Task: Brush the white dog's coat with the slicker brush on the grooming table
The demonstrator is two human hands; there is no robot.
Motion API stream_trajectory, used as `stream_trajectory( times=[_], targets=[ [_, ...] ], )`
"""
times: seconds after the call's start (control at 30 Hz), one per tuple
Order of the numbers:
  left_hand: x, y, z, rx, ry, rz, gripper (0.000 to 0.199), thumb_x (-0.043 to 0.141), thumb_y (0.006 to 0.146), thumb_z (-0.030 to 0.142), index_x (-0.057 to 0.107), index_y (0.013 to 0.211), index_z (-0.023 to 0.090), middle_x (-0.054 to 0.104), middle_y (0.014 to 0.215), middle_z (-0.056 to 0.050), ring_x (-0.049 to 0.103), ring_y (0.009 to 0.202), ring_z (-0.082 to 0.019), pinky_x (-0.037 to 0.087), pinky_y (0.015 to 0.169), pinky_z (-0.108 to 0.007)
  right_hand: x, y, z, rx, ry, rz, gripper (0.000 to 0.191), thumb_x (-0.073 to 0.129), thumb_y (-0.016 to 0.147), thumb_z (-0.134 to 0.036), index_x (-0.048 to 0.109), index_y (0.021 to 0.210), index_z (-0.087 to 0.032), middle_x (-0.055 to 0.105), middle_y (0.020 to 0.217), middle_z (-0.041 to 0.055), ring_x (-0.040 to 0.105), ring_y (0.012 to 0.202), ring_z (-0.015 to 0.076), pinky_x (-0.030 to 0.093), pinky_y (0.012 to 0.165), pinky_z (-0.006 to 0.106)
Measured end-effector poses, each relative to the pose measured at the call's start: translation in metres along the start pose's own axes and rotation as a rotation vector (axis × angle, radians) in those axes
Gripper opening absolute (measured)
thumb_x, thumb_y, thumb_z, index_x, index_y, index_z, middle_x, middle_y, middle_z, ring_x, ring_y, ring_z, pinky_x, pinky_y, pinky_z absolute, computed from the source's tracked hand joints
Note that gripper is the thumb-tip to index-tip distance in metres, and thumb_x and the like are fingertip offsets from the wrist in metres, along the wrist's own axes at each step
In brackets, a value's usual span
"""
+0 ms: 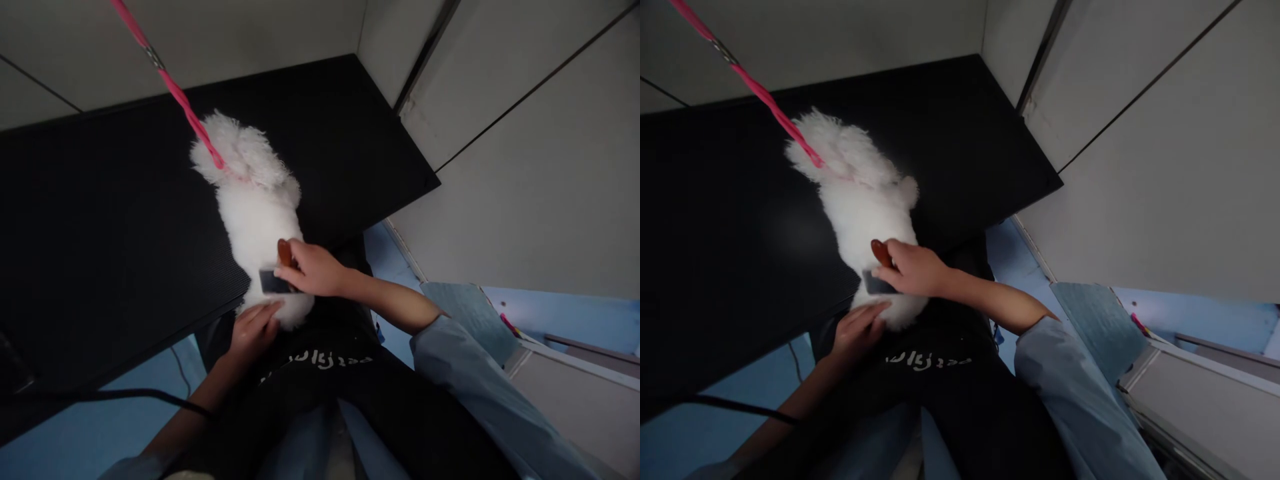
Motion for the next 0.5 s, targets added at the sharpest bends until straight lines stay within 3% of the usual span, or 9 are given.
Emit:
stream_trajectory(
  times=[0.03, 0.17, 0.3, 0.33, 0.43, 0.5],
  targets=[
    [0.0, -0.001, 0.0, 0.004, 0.005, 0.006, 0.025, 0.053, 0.09, 0.013, 0.075, 0.099, 0.018, 0.078, 0.083, -0.006, 0.073, 0.07, -0.016, 0.061, 0.07, -0.026, 0.001, 0.0, 0.0, 0.022, -0.012, -0.021, 0.02, 0.062, 0.094, -0.037, 0.055, 0.097, -0.018, 0.063, 0.087, 0.0028, 0.061, 0.08, 0.0172, 0.044, 0.072, 0.029],
    [-0.001, -0.004, -0.002, -0.02, 0.003, 0.026, 0.026, 0.052, 0.09, 0.012, 0.075, 0.1, 0.018, 0.078, 0.085, -0.006, 0.074, 0.073, -0.017, 0.061, 0.072, -0.027, -0.014, -0.001, -0.004, 0.051, -0.08, 0.181, 0.017, 0.056, 0.098, -0.033, 0.055, 0.104, -0.017, 0.065, 0.099, 0.0065, 0.062, 0.093, 0.0185, 0.044, 0.081, 0.03],
    [-0.002, -0.004, -0.001, -0.006, -0.005, 0.028, 0.025, 0.054, 0.09, 0.013, 0.075, 0.101, 0.018, 0.078, 0.086, -0.007, 0.074, 0.074, -0.017, 0.061, 0.073, -0.027, 0.004, -0.001, -0.011, -0.022, -0.073, -0.079, 0.021, 0.063, 0.094, -0.038, 0.055, 0.095, -0.018, 0.064, 0.09, 0.0036, 0.061, 0.082, 0.0172, 0.043, 0.071, 0.028],
    [-0.002, -0.004, -0.001, -0.007, 0.003, 0.027, 0.025, 0.054, 0.09, 0.012, 0.075, 0.101, 0.018, 0.078, 0.087, -0.006, 0.074, 0.074, -0.017, 0.061, 0.073, -0.027, 0.004, -0.001, -0.01, 0.002, -0.076, -0.067, 0.021, 0.062, 0.095, -0.038, 0.055, 0.096, -0.018, 0.064, 0.09, 0.0035, 0.061, 0.081, 0.0171, 0.043, 0.071, 0.028],
    [-0.002, -0.003, 0.0, -0.01, 0.009, 0.039, 0.025, 0.052, 0.09, 0.011, 0.074, 0.1, 0.018, 0.079, 0.087, -0.006, 0.074, 0.072, -0.016, 0.06, 0.071, -0.026, -0.007, -0.001, -0.007, 0.024, -0.082, 0.13, 0.018, 0.055, 0.099, -0.035, 0.055, 0.105, -0.018, 0.064, 0.099, 0.0054, 0.062, 0.091, 0.0179, 0.045, 0.079, 0.029],
    [-0.002, -0.004, 0.001, -0.016, -0.006, 0.04, 0.024, 0.052, 0.091, 0.011, 0.074, 0.099, 0.018, 0.079, 0.087, -0.006, 0.075, 0.072, -0.016, 0.061, 0.071, -0.026, -0.003, 0.0, -0.01, -0.027, -0.06, 0.08, 0.019, 0.057, 0.098, -0.036, 0.055, 0.103, -0.018, 0.064, 0.096, 0.0047, 0.062, 0.089, 0.0176, 0.045, 0.079, 0.028]
  ],
)
Point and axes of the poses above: each hand's wrist, its own y-axis towards the middle knuckle, its own x-axis out of the palm, z = x × y, the point moved 6 cm from there along y, towards the middle knuckle
